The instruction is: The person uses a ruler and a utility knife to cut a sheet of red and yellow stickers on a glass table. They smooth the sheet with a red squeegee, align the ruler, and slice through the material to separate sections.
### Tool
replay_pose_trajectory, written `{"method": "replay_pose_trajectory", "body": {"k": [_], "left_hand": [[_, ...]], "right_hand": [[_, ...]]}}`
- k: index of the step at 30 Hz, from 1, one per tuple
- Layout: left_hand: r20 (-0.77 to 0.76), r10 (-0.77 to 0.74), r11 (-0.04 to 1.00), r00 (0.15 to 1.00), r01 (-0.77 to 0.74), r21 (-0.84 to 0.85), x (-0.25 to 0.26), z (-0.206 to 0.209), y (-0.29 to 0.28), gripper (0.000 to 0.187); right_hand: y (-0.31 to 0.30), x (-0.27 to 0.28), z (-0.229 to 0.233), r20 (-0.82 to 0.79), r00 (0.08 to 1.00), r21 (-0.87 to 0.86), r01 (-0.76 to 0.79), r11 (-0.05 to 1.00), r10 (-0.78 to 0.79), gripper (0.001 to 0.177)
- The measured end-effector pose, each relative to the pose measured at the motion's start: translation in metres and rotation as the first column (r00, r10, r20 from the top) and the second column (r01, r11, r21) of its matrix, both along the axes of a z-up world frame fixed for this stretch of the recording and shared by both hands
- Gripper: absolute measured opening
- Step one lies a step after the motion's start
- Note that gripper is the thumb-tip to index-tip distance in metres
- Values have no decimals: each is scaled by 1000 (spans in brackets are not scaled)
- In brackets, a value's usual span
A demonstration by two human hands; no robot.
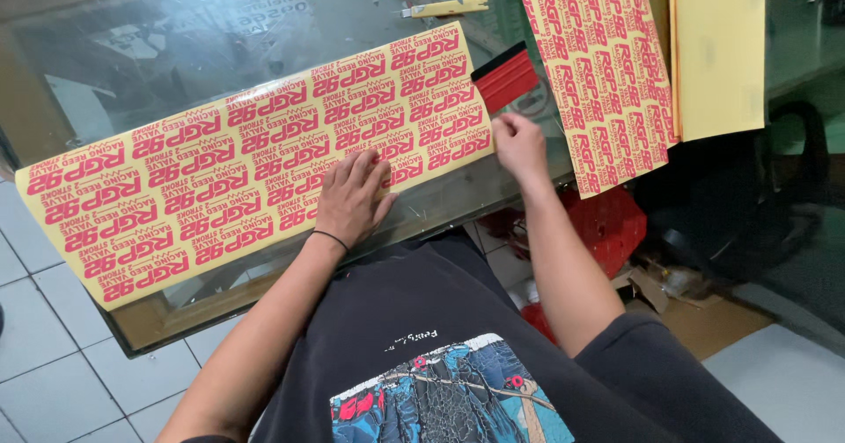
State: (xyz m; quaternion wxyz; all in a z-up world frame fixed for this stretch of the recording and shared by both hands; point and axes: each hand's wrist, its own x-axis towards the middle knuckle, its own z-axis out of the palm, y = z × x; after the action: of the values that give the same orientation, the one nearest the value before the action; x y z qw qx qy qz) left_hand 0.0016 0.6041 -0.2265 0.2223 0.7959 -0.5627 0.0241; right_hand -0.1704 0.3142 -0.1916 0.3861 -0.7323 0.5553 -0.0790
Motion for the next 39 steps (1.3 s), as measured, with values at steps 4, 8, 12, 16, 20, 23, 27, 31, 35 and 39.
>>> {"method": "replay_pose_trajectory", "body": {"k": [4,8,12,16,20,23,27,31,35,39], "left_hand": [[-1,55,998,998,-55,12,-3,2,-5,48],[44,56,998,997,-55,-19,3,8,-12,35],[68,72,997,995,-70,-25,4,8,-11,27],[83,35,999,996,-33,-30,4,6,-6,36],[98,14,999,995,-9,-53,-2,11,-2,42],[134,18,998,991,-9,-67,-3,4,-4,42],[124,-16,995,992,27,-91,4,-2,-5,42],[66,-43,998,997,40,49,11,27,-2,43],[52,118,988,992,-123,90,19,12,-2,60],[59,117,989,991,-121,85,27,10,-5,63]], "right_hand": [[8,-3,-16,-152,988,-88,-51,995,37,52],[20,3,28,-105,992,45,-73,996,77,39],[22,5,47,276,925,574,59,817,-260,42],[18,7,58,-15,999,294,52,954,-50,36],[-23,18,36,-193,978,-116,56,992,-78,55],[-47,43,30,-271,951,-147,112,983,-149,84],[-74,53,-5,-212,956,-151,175,973,-204,97],[-87,53,-18,48,991,-316,132,940,-123,39],[-50,66,33,26,980,-512,-155,845,196,37],[-50,65,10,-265,872,-636,-478,606,411,24]]}}
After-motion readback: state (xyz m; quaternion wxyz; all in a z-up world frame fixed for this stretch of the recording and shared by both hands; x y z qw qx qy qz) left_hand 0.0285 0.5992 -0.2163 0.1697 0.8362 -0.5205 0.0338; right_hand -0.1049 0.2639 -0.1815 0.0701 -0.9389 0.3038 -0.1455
